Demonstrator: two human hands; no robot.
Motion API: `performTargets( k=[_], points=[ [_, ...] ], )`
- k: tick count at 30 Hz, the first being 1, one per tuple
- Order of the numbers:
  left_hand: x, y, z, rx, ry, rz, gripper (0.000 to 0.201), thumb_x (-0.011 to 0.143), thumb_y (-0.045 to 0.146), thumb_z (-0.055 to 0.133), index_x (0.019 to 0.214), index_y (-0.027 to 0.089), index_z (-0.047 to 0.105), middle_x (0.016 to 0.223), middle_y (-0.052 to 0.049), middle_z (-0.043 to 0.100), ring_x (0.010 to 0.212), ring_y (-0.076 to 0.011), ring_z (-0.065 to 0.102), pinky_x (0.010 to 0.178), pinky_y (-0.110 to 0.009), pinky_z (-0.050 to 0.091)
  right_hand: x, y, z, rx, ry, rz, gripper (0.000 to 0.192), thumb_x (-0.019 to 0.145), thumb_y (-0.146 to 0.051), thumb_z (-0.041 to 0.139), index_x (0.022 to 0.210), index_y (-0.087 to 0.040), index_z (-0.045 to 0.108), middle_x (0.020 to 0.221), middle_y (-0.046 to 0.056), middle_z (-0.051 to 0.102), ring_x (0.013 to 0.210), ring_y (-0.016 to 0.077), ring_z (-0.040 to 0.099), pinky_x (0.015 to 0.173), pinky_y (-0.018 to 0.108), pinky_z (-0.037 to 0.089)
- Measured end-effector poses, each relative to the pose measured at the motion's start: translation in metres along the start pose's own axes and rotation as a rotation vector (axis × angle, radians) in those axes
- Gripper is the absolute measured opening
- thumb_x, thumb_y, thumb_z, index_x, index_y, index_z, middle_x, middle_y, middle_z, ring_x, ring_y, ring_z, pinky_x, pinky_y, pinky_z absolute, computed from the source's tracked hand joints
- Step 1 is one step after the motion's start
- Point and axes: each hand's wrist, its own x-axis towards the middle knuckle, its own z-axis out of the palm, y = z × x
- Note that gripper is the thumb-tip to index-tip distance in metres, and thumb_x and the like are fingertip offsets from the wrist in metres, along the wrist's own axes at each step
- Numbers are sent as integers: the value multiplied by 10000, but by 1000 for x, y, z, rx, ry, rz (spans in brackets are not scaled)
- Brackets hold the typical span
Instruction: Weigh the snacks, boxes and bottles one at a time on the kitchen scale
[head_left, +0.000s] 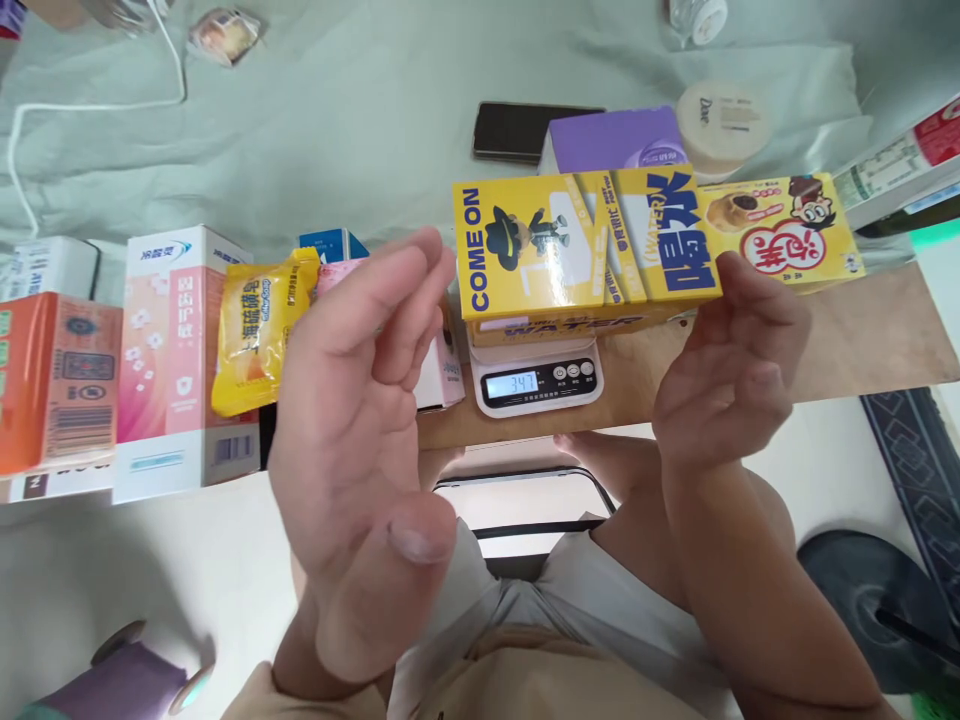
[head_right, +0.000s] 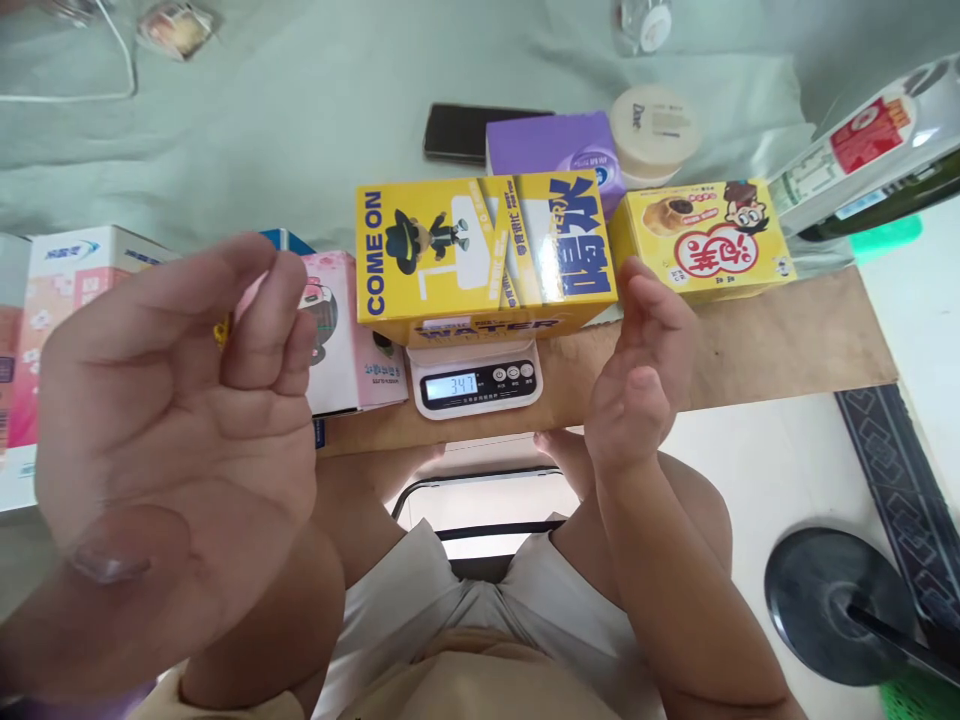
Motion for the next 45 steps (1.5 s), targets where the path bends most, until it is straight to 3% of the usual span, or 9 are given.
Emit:
performTargets(
  k=[4,9,17,24,28,33,38,41,45],
  points=[
    [1,-2,2,-37,-22,5,626,760,801,700,1277,449,718,1497,96,603,1583,-322,407,1414,-458,298,2,-7,1,13,60,47,423,860,-493,544,1184,-288,721,1312,27,672,1409,254,585,1334,517,344],
    [2,1,9,-43,26,-19,564,698,687,850,1192,429,759,1399,66,668,1497,-310,519,1416,-466,300,6,-8,3,7,60,91,456,786,-550,627,1159,-305,722,1295,25,671,1417,269,578,1338,532,350],
    [5,8,35,-72,202,-85,407,710,698,835,1007,423,793,1220,84,730,1344,-245,637,1336,-397,447,8,-8,4,-10,27,117,455,852,-620,586,1189,-341,711,1317,30,663,1421,290,568,1322,562,365],
    [5,4,31,-99,151,-68,458,682,671,872,1051,416,781,1234,105,719,1349,-222,631,1319,-348,471,7,-9,5,-4,7,139,441,855,-609,584,1194,-352,700,1326,-17,681,1407,254,583,1305,532,395],
    [8,-2,20,-132,22,-54,545,659,638,900,1132,404,764,1302,97,695,1401,-243,603,1338,-370,445,5,-11,7,10,2,134,431,878,-582,569,1204,-320,675,1337,6,667,1405,242,582,1310,544,382],
    [7,-14,18,-103,-48,41,499,796,682,772,1230,441,722,1353,96,671,1401,-200,605,1315,-325,454,4,-11,5,24,12,149,437,863,-566,582,1201,-304,670,1332,17,669,1401,233,580,1314,553,375],
    [4,-21,21,-108,-102,182,536,924,686,613,1303,315,686,1298,-41,680,1292,-254,657,1238,-441,509,5,-9,4,65,16,148,448,855,-564,610,1195,-279,670,1306,57,655,1387,260,583,1324,576,342],
    [3,-22,22,-27,-134,287,460,998,644,506,1076,245,723,1012,-57,704,1091,-249,693,1082,-451,587,4,-12,5,78,23,192,438,872,-539,612,1219,-277,669,1347,54,643,1409,250,567,1342,556,311],
    [3,-26,24,-14,-163,509,496,1065,545,382,810,214,648,654,-20,576,696,-202,639,752,-401,622,3,-12,6,100,29,173,417,870,-526,607,1198,-280,683,1313,38,671,1366,227,596,1319,537,360]
  ],
)
